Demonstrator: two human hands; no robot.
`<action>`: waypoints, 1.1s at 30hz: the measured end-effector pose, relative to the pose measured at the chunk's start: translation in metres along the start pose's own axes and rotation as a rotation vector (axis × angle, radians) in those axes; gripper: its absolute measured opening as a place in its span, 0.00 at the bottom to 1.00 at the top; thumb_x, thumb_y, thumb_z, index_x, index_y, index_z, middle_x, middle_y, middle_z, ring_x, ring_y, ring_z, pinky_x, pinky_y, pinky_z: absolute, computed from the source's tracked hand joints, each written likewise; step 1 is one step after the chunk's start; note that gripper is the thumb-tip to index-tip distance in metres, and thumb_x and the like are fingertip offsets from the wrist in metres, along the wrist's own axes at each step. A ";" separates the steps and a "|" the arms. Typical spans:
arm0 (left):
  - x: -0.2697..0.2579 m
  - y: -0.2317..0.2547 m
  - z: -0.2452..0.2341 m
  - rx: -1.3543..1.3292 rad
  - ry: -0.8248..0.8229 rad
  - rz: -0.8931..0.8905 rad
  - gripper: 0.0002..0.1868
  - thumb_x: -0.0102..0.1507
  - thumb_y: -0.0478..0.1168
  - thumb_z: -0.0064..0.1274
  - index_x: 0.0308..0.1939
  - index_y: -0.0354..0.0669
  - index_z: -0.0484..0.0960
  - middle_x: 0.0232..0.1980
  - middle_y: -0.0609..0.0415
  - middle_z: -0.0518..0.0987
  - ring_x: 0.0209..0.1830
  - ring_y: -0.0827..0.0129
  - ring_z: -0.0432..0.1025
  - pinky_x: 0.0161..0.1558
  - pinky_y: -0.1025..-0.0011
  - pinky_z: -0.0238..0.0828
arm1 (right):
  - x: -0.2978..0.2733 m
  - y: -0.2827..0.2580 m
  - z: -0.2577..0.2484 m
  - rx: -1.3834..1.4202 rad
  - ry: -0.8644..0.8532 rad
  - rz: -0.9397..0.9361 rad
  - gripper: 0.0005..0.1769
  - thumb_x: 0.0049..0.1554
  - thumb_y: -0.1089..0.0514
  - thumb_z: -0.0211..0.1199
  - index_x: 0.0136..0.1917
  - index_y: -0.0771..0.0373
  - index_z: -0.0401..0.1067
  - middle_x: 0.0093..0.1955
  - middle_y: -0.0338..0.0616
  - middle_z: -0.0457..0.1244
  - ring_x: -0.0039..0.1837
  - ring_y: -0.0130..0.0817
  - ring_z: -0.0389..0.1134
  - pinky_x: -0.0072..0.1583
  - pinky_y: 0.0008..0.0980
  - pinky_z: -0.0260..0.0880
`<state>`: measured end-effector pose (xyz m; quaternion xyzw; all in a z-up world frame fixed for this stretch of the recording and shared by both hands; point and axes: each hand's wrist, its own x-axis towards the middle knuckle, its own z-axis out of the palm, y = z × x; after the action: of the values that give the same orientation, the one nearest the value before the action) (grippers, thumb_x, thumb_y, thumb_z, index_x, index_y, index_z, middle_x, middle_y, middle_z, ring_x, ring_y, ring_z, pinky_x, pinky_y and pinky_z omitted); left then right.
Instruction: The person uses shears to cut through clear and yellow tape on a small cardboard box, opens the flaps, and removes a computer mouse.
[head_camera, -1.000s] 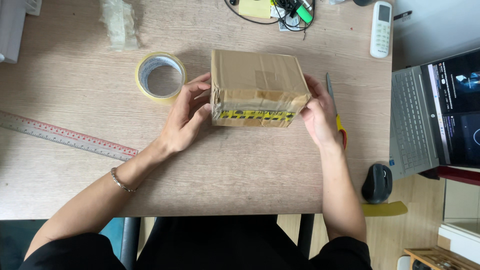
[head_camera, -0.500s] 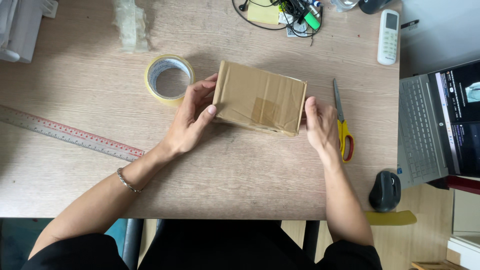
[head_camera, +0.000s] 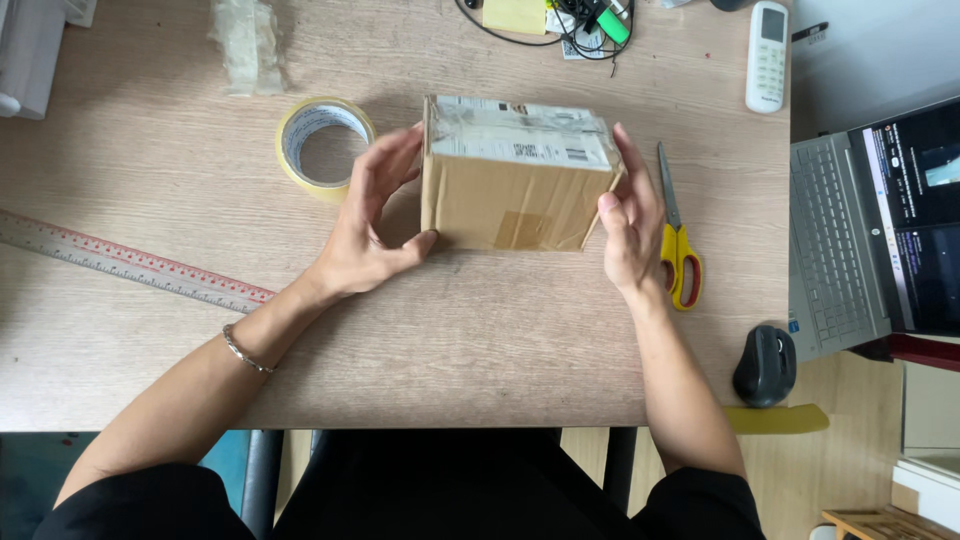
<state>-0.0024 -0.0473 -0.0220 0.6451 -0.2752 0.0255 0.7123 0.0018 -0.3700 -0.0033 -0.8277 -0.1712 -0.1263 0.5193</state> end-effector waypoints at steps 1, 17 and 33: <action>-0.002 -0.003 0.000 0.033 0.003 -0.001 0.56 0.54 0.23 0.62 0.79 0.35 0.41 0.81 0.32 0.52 0.82 0.38 0.47 0.75 0.41 0.48 | 0.000 0.004 0.002 0.041 -0.005 -0.031 0.40 0.68 0.40 0.49 0.84 0.63 0.47 0.78 0.70 0.51 0.77 0.67 0.53 0.72 0.65 0.60; -0.001 -0.004 0.000 -0.077 0.079 -0.104 0.40 0.70 0.37 0.47 0.81 0.39 0.41 0.78 0.30 0.56 0.77 0.27 0.51 0.71 0.36 0.56 | -0.009 0.054 0.019 0.463 -0.039 0.239 0.38 0.69 0.39 0.46 0.82 0.65 0.50 0.80 0.55 0.50 0.78 0.48 0.54 0.73 0.49 0.61; 0.002 0.006 -0.003 0.128 -0.049 0.098 0.46 0.54 0.26 0.53 0.76 0.31 0.53 0.80 0.31 0.51 0.81 0.32 0.46 0.75 0.38 0.49 | 0.001 0.014 0.006 0.281 -0.092 -0.137 0.49 0.54 0.47 0.65 0.80 0.70 0.50 0.83 0.62 0.45 0.80 0.54 0.49 0.76 0.54 0.55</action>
<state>-0.0023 -0.0443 -0.0159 0.6754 -0.3218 0.0619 0.6606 0.0086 -0.3698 -0.0172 -0.7382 -0.2666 -0.0983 0.6119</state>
